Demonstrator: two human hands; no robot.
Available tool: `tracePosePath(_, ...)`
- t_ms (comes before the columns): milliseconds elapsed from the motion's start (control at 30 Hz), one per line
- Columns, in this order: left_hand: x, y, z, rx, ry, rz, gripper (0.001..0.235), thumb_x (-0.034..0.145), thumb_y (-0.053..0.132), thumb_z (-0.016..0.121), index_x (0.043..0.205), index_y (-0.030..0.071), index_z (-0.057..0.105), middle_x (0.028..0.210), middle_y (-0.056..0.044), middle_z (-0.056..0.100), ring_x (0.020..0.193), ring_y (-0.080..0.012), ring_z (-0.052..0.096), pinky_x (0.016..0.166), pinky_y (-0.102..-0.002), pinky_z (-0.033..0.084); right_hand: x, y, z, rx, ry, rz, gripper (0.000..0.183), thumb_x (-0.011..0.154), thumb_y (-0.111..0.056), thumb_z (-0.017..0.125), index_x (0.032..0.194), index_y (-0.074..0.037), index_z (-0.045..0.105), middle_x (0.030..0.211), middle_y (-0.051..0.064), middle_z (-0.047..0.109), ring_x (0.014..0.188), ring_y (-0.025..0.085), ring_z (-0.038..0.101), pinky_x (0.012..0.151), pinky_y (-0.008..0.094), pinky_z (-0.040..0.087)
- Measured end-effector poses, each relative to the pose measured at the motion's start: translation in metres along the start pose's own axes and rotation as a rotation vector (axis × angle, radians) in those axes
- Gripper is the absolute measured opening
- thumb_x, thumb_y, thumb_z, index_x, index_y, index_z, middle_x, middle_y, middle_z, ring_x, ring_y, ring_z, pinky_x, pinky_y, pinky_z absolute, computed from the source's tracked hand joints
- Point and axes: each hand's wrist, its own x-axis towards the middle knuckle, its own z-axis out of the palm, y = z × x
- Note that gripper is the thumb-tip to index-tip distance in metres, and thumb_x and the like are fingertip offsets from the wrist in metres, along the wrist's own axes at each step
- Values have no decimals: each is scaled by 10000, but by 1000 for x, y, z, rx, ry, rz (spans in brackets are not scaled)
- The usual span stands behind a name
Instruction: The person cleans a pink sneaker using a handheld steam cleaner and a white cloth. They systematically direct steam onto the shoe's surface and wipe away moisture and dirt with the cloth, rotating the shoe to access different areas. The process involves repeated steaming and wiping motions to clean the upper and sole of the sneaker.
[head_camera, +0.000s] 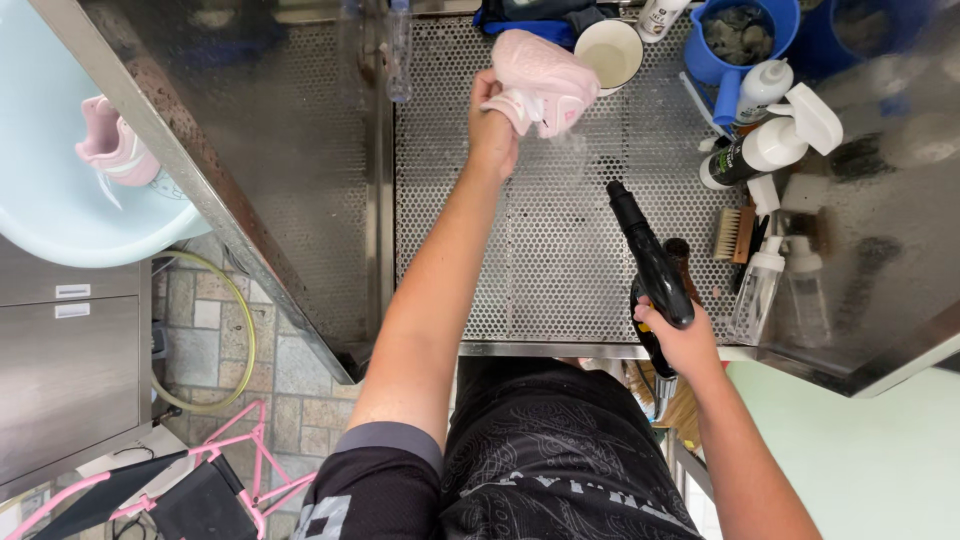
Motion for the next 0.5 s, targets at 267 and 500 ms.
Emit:
tracePosePath(267,-19,-8,-6,-452,336,-68,389,1033,211,515,1416,202,451,1367,-97,563,1218,-285,587,1008,-480,523,-1,3,0,-3,-14,-7,271,862,-207,766,1061,-27,735,916,65,758,878,158,700,818,309,522)
tracePosePath(500,-40,-83,-55,-505,734,-148,360,1017,227,532,1369,222,459,1266,-63,620,1121,-273,640,924,-461,556,-2,4,-3,-76,-11,7,266,847,-238,778,1020,-39,745,860,54,729,809,156,657,765,325,507)
